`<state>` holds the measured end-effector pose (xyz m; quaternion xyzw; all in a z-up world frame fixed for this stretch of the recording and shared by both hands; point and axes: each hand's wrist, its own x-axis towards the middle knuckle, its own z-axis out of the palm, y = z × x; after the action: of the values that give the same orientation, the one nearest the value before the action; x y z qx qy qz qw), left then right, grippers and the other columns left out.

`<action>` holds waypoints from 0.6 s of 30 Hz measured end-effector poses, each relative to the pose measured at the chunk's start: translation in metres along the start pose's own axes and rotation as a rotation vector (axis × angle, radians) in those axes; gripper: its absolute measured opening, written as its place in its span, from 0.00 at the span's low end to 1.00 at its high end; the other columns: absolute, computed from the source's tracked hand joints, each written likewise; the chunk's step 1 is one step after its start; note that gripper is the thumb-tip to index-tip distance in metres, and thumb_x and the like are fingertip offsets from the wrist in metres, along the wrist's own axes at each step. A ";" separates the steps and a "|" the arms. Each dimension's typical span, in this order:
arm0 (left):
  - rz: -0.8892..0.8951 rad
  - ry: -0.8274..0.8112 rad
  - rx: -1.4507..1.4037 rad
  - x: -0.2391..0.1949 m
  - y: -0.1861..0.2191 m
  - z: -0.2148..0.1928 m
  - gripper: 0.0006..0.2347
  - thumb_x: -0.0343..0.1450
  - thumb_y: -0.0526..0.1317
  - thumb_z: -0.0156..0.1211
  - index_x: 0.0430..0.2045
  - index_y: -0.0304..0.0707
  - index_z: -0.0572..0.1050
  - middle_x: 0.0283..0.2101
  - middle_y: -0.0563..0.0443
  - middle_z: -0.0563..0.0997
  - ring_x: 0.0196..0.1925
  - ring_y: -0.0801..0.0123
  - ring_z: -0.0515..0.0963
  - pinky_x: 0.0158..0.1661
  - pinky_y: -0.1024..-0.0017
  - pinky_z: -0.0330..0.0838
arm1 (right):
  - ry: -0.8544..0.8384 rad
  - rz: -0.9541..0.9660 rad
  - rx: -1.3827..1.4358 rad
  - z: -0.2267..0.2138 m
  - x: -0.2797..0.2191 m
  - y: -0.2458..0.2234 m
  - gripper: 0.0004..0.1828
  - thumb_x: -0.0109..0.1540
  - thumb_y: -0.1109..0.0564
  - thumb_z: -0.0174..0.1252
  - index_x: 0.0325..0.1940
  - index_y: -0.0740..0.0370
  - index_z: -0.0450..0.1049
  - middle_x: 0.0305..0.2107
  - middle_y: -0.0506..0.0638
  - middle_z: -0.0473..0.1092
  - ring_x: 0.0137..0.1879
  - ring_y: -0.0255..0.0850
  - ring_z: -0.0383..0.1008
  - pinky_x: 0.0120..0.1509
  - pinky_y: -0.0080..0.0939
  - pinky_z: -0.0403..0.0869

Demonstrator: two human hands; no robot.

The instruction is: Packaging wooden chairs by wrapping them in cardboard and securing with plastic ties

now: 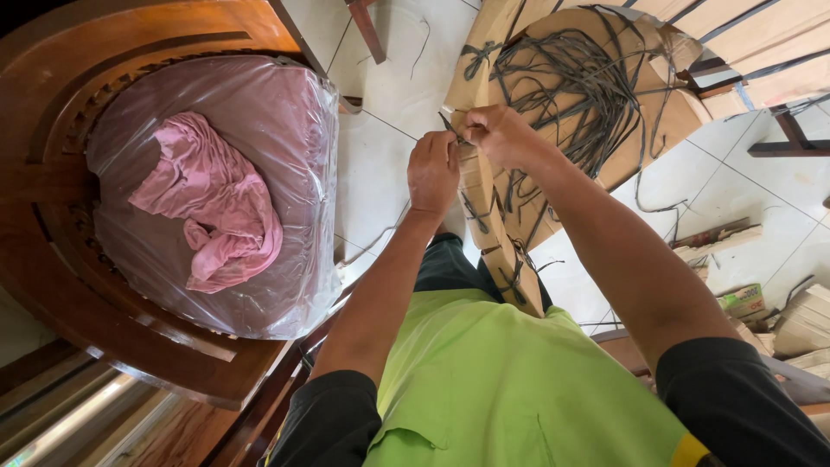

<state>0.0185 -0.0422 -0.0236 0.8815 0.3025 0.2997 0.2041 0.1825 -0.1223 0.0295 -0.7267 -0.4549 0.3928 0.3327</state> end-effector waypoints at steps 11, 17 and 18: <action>0.069 0.072 0.172 -0.002 0.018 -0.011 0.07 0.66 0.44 0.68 0.31 0.48 0.78 0.36 0.57 0.77 0.37 0.67 0.81 0.38 0.69 0.72 | 0.012 0.141 0.145 0.001 0.004 0.000 0.09 0.66 0.52 0.59 0.38 0.59 0.79 0.23 0.52 0.70 0.32 0.46 0.75 0.37 0.45 0.73; 0.099 0.045 0.198 0.000 0.013 -0.007 0.03 0.66 0.40 0.65 0.25 0.48 0.76 0.31 0.57 0.75 0.33 0.66 0.79 0.35 0.68 0.71 | -0.001 0.152 0.133 0.005 0.009 0.008 0.10 0.65 0.51 0.62 0.38 0.60 0.79 0.22 0.54 0.70 0.31 0.47 0.74 0.37 0.46 0.72; 0.109 0.036 0.191 -0.001 0.013 -0.006 0.03 0.66 0.39 0.65 0.25 0.47 0.76 0.31 0.57 0.75 0.33 0.66 0.79 0.35 0.68 0.71 | 0.000 0.143 0.135 0.005 0.010 0.010 0.09 0.66 0.52 0.61 0.39 0.60 0.80 0.22 0.54 0.70 0.32 0.47 0.74 0.37 0.46 0.72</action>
<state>0.0195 -0.0509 -0.0122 0.9065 0.2850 0.2961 0.0969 0.1849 -0.1161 0.0158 -0.7332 -0.3743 0.4454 0.3521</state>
